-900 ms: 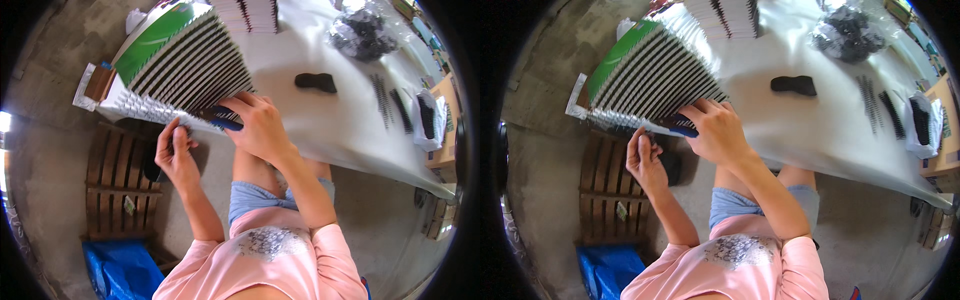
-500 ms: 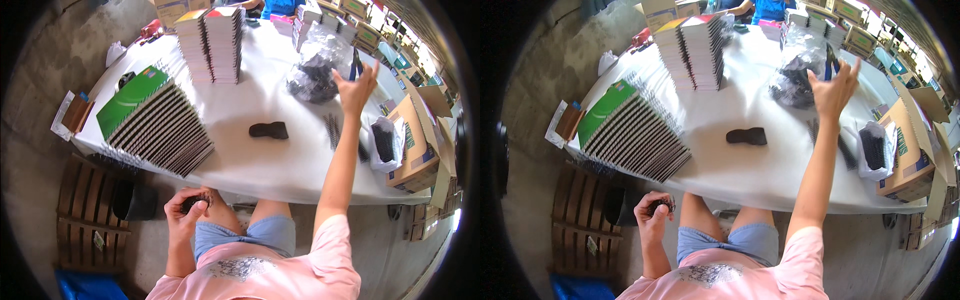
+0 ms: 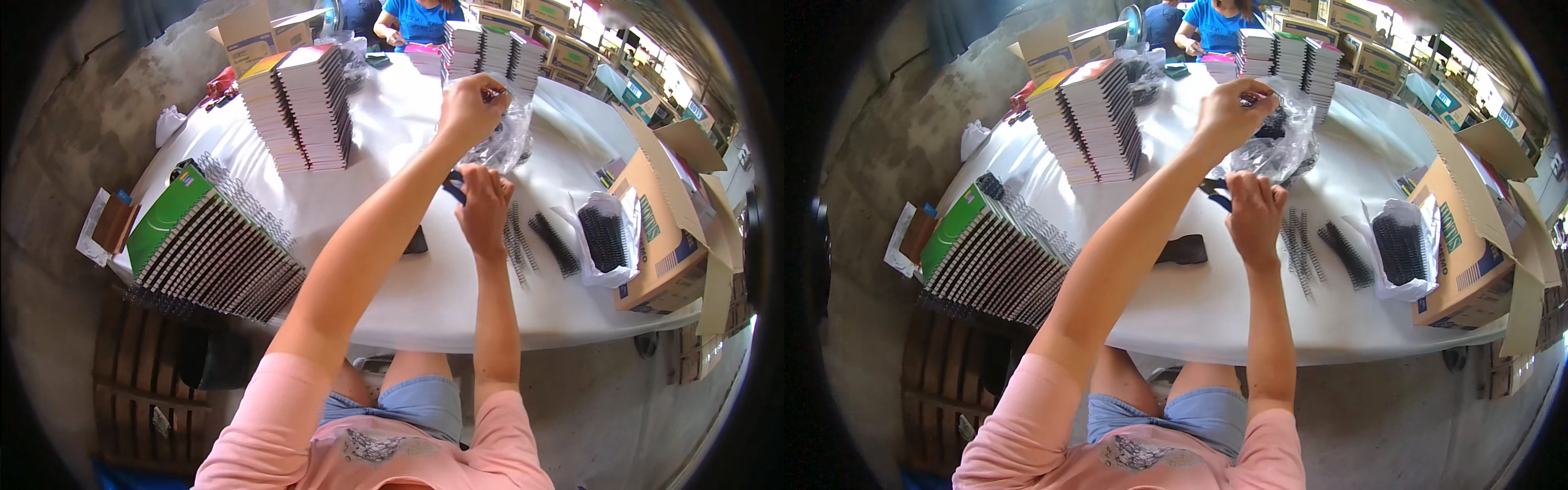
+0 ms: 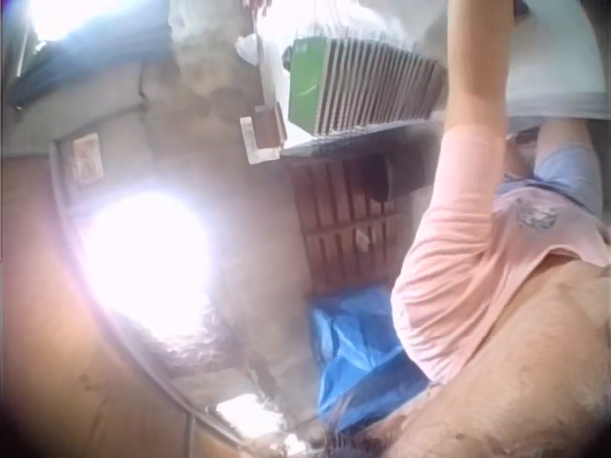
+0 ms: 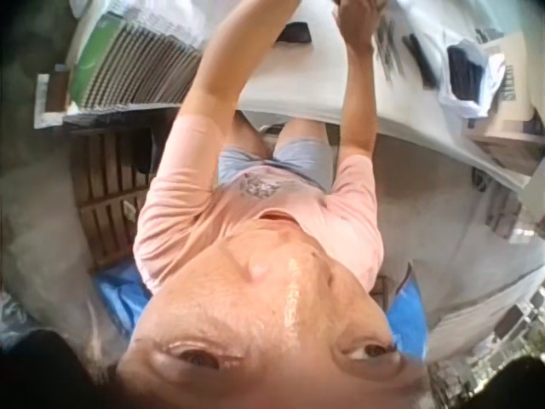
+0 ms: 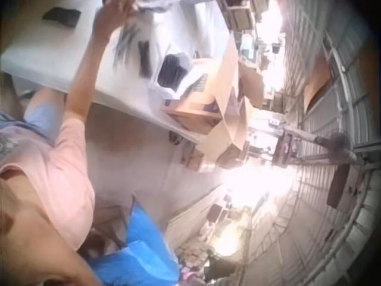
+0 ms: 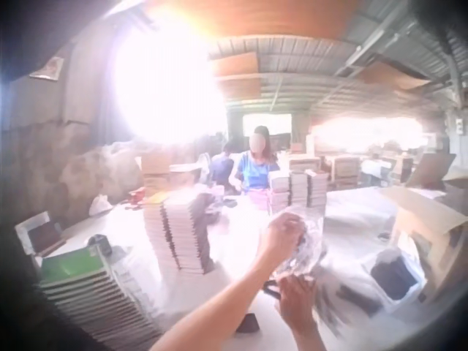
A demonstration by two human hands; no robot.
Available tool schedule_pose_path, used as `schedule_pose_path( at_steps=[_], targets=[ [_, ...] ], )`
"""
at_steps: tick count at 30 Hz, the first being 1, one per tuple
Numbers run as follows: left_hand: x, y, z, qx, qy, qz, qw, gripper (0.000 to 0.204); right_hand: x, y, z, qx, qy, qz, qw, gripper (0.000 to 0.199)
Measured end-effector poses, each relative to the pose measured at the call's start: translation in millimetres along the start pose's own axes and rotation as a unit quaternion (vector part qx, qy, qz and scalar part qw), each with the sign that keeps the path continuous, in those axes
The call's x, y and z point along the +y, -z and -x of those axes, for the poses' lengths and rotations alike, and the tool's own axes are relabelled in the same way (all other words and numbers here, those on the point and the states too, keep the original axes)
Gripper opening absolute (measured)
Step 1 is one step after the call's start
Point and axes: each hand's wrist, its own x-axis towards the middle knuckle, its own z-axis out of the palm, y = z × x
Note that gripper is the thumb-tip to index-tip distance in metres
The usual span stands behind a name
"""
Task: The person trims the ends of wire spirals on a stack of notebooks using pliers.
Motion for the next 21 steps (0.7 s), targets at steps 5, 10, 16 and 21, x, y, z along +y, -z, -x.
schedule_pose_path(
  at_steps=[5,10,16,21],
  targets=[
    [-47,-47,-47,0.021,-0.006,-0.156,0.988,0.037,-12,23,-7,-0.017,0.023,0.004,1.0,0.033],
    [-14,-16,-50,-0.144,0.131,0.131,0.972,0.056,-4,31,-8,-0.025,0.035,0.021,0.999,0.037],
    [84,89,112,0.111,-0.226,0.304,0.919,0.023,-2,58,22,0.017,-0.115,-0.15,0.982,0.032],
    [28,162,293,0.09,-0.45,-0.055,0.887,0.017,-90,76,48,-0.09,-0.25,-0.38,0.886,0.048]
  ],
)
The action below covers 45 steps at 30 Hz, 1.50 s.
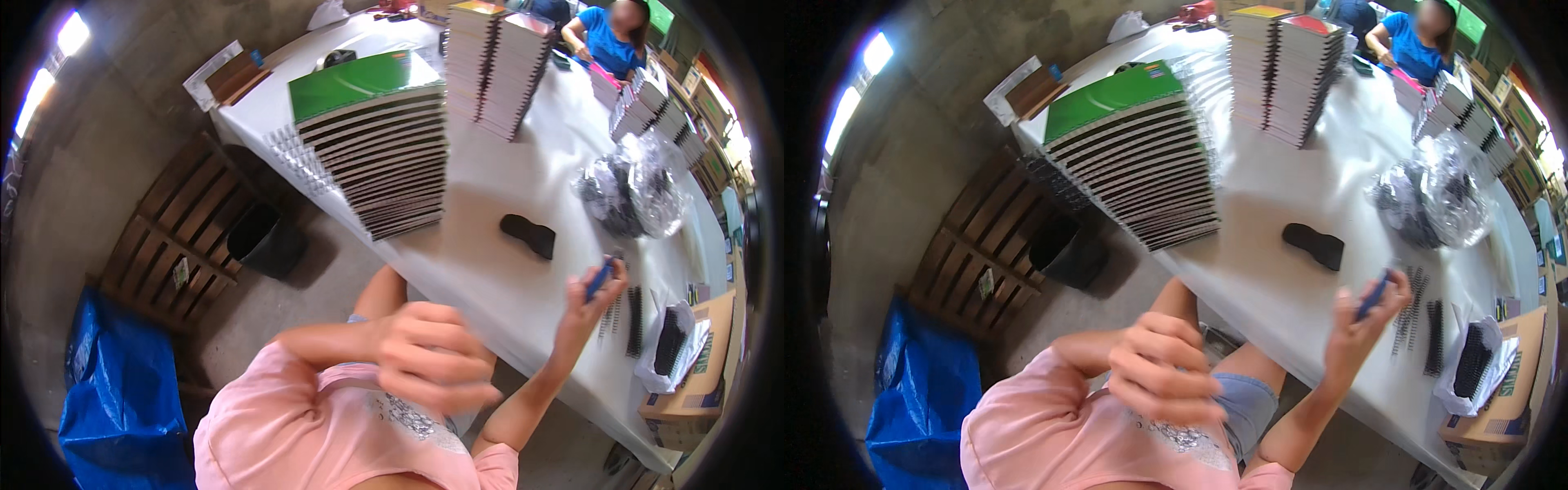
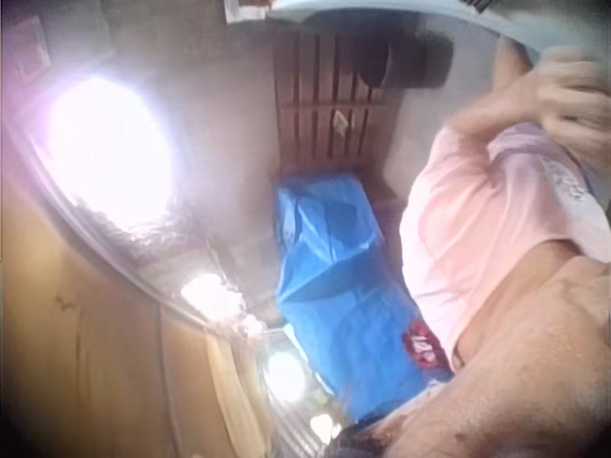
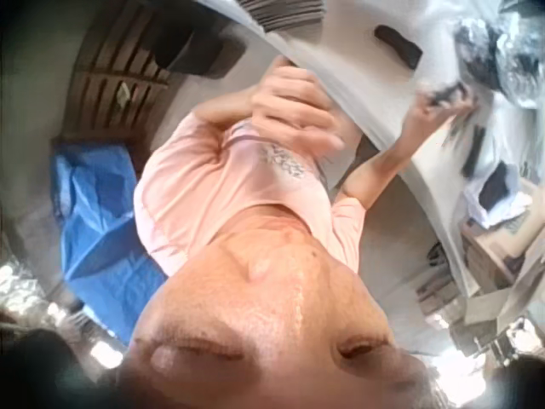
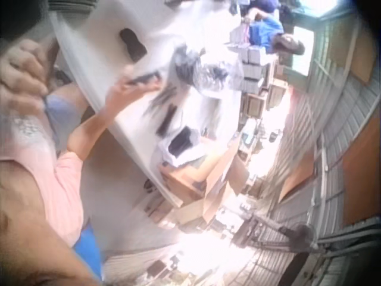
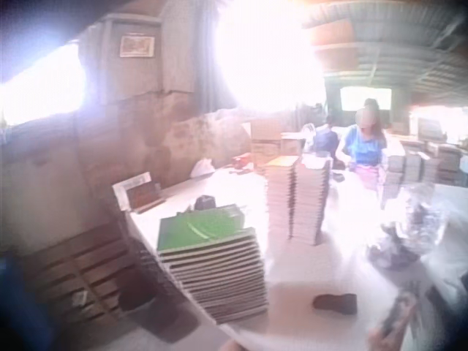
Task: The person trims the ends of wire spirals on a stack of notebooks using pliers.
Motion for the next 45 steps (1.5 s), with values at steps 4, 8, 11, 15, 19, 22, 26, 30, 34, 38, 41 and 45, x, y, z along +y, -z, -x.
schedule_pose_path(
  at_steps=[4,8,11,15,19,22,26,30,34,38,41,45],
  targets=[
    [24,82,90,0.159,0.317,-0.242,0.903,0.061,-58,-52,36,-0.271,0.061,-0.072,0.958,0.055],
    [-7,104,72,0.282,0.493,-0.118,0.815,0.067,-95,-95,42,-0.264,0.223,0.108,0.932,0.053],
    [-25,98,68,0.311,0.485,-0.08,0.814,0.044,-103,-120,47,-0.212,0.215,0.119,0.946,0.057],
    [-34,99,66,0.343,0.478,-0.078,0.805,0.017,-108,-138,54,-0.162,0.235,0.173,0.943,0.058],
    [-33,102,63,0.351,0.472,-0.082,0.804,0.017,-113,-149,54,-0.137,0.221,0.181,0.948,0.056],
    [-34,104,64,0.345,0.47,-0.087,0.808,0.018,-114,-153,53,-0.143,0.217,0.173,0.95,0.054],
    [-34,103,66,0.34,0.473,-0.091,0.808,0.019,-117,-156,54,-0.15,0.209,0.185,0.948,0.049],
    [-34,107,72,0.334,0.464,-0.075,0.817,0.02,-115,-158,52,-0.149,0.203,0.186,0.95,0.038],
    [-35,104,69,0.359,0.457,-0.065,0.811,0.019,-95,-163,50,-0.186,0.183,0.161,0.952,0.033],
    [-33,111,76,0.361,0.474,-0.017,0.803,0.017,-106,-154,49,-0.192,0.166,0.134,0.958,0.039],
    [-30,113,78,0.368,0.468,0.013,0.804,0.017,-116,-149,44,-0.136,0.207,0.144,0.958,0.044],
    [-30,111,74,0.367,0.479,0.015,0.798,0.018,-119,-153,43,-0.099,0.235,0.185,0.949,0.047]
  ],
)
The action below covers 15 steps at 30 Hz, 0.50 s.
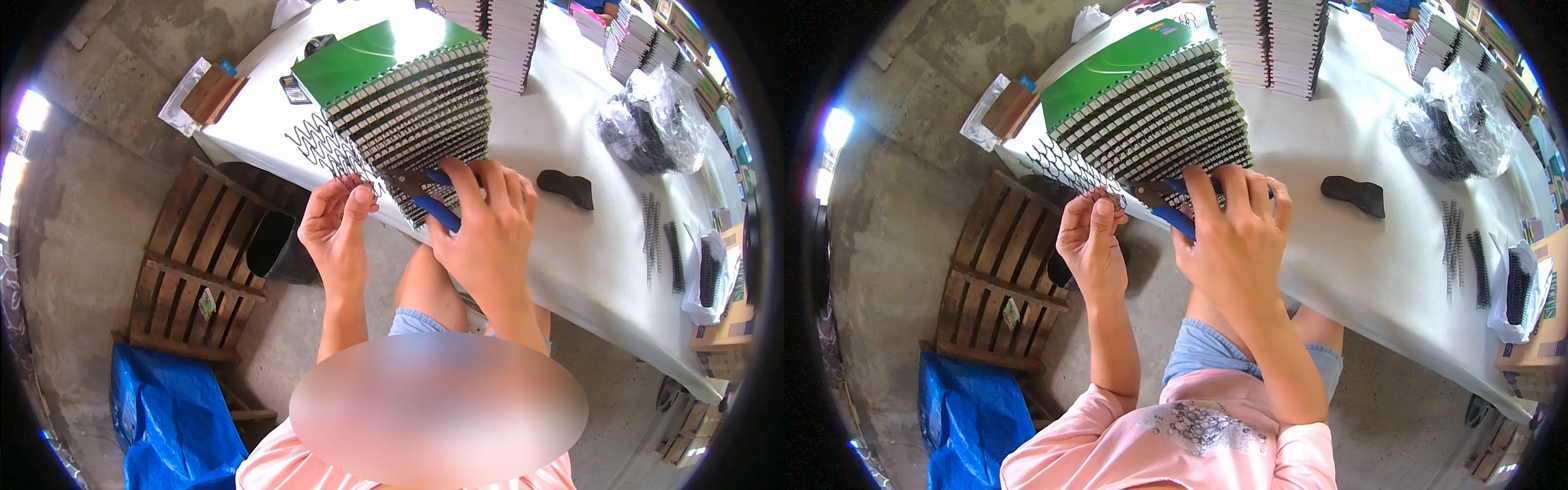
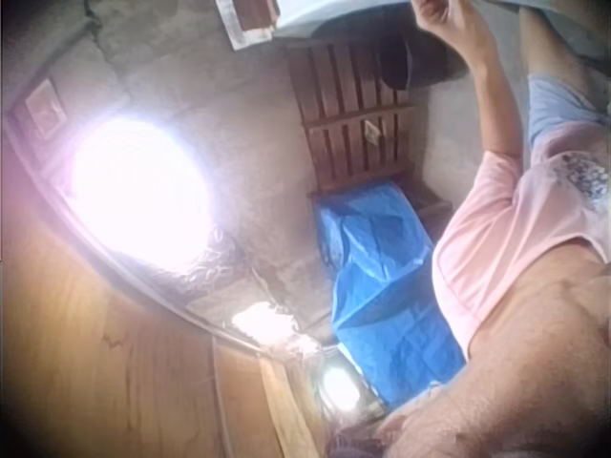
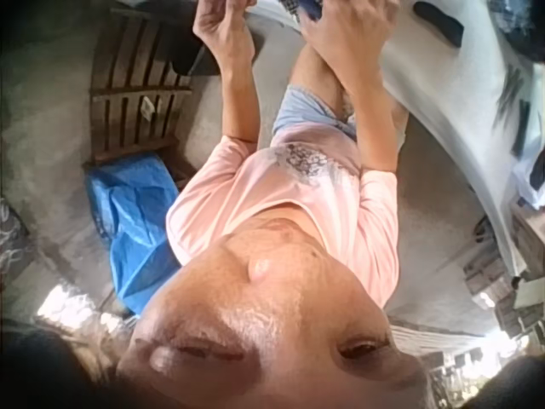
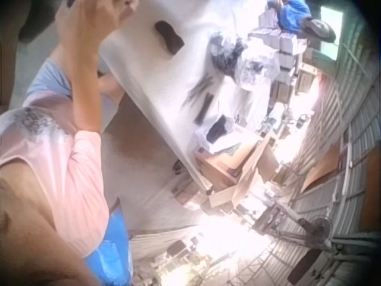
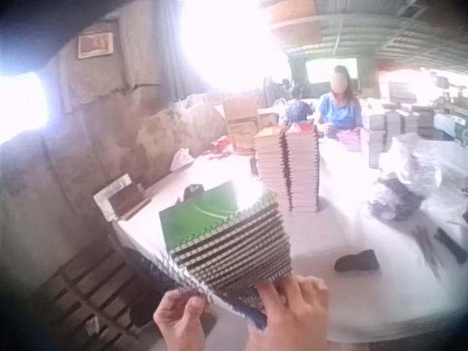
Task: The person trims the ends of wire spirals on a stack of notebooks using pliers.
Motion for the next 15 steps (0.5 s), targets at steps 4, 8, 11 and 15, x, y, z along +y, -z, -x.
schedule_pose_path(
  at_steps=[4,8,11,15],
  targets=[
    [1,-1,2,0.01,0.001,-0.002,1.0,0.018,-6,-4,2,-0.005,-0.021,-0.004,1.0,0.046],
    [-1,4,2,-0.001,-0.005,-0.018,1.0,0.019,-7,-4,2,-0.04,-0.028,-0.031,0.998,0.043],
    [0,0,5,0.004,-0.016,-0.032,0.999,0.017,4,-11,5,-0.064,-0.03,-0.038,0.997,0.042],
    [6,9,11,0.05,-0.043,-0.002,0.998,0.014,9,-9,6,-0.127,-0.075,-0.079,0.986,0.042]
  ],
)
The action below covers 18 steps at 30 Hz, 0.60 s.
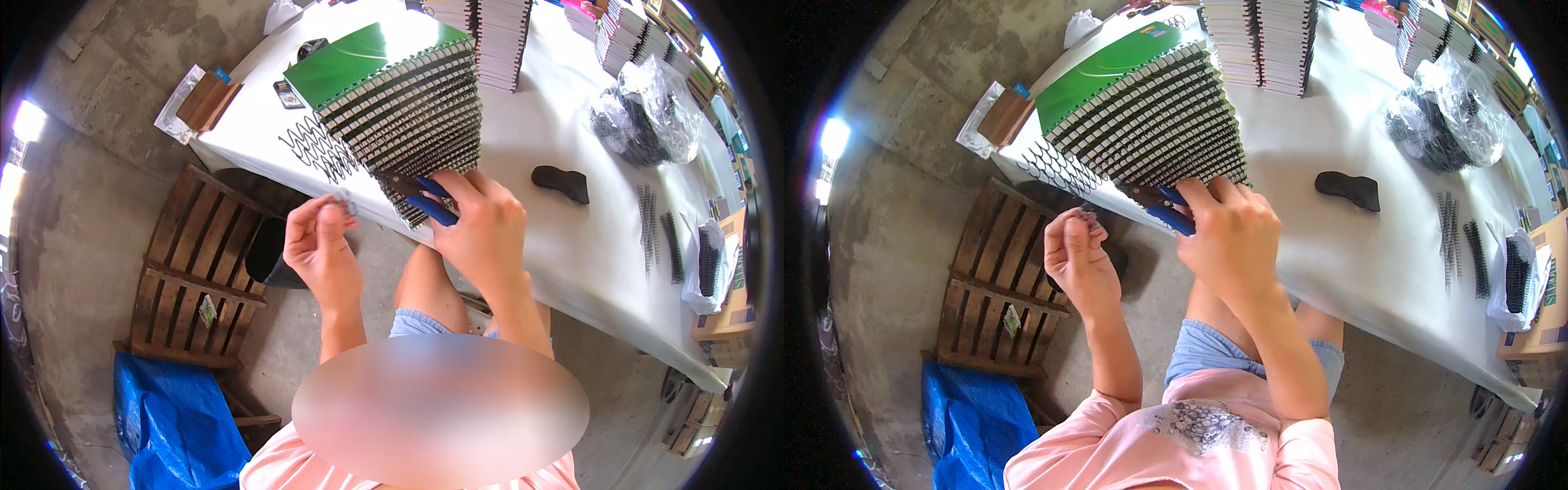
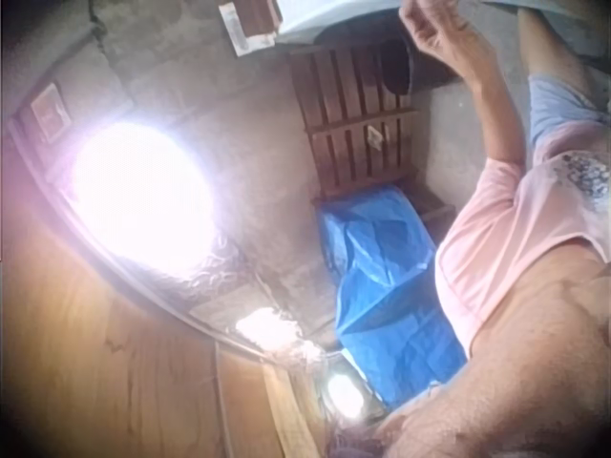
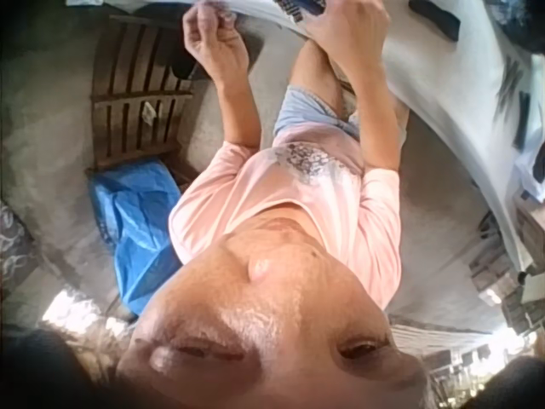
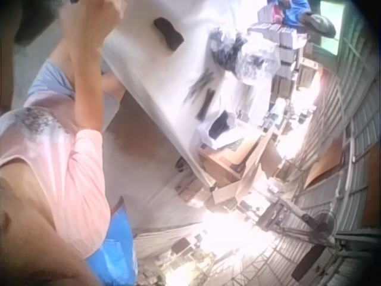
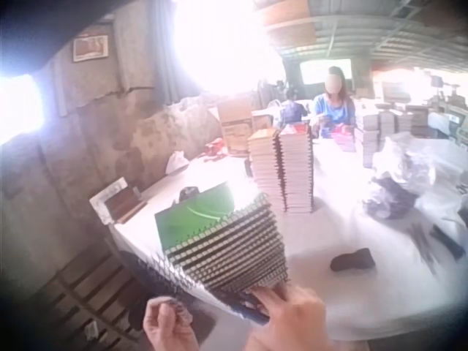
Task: The person trims the ends of wire spirals on a stack of notebooks using pliers.
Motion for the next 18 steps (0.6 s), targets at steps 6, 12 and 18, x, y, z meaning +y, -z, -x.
schedule_pose_path(
  at_steps=[6,12,18],
  targets=[
    [3,17,-14,-0.002,0.341,0.394,0.854,0.025,-13,17,2,0.105,0.06,0.045,0.992,0.047],
    [10,-10,-20,-0.003,0.231,0.27,0.935,0.029,-19,16,-3,0.109,0.054,0.09,0.988,0.054],
    [1,-19,-22,-0.047,0.044,-0.06,0.996,0.022,-19,11,-5,0.126,0.056,0.1,0.985,0.053]
  ],
)
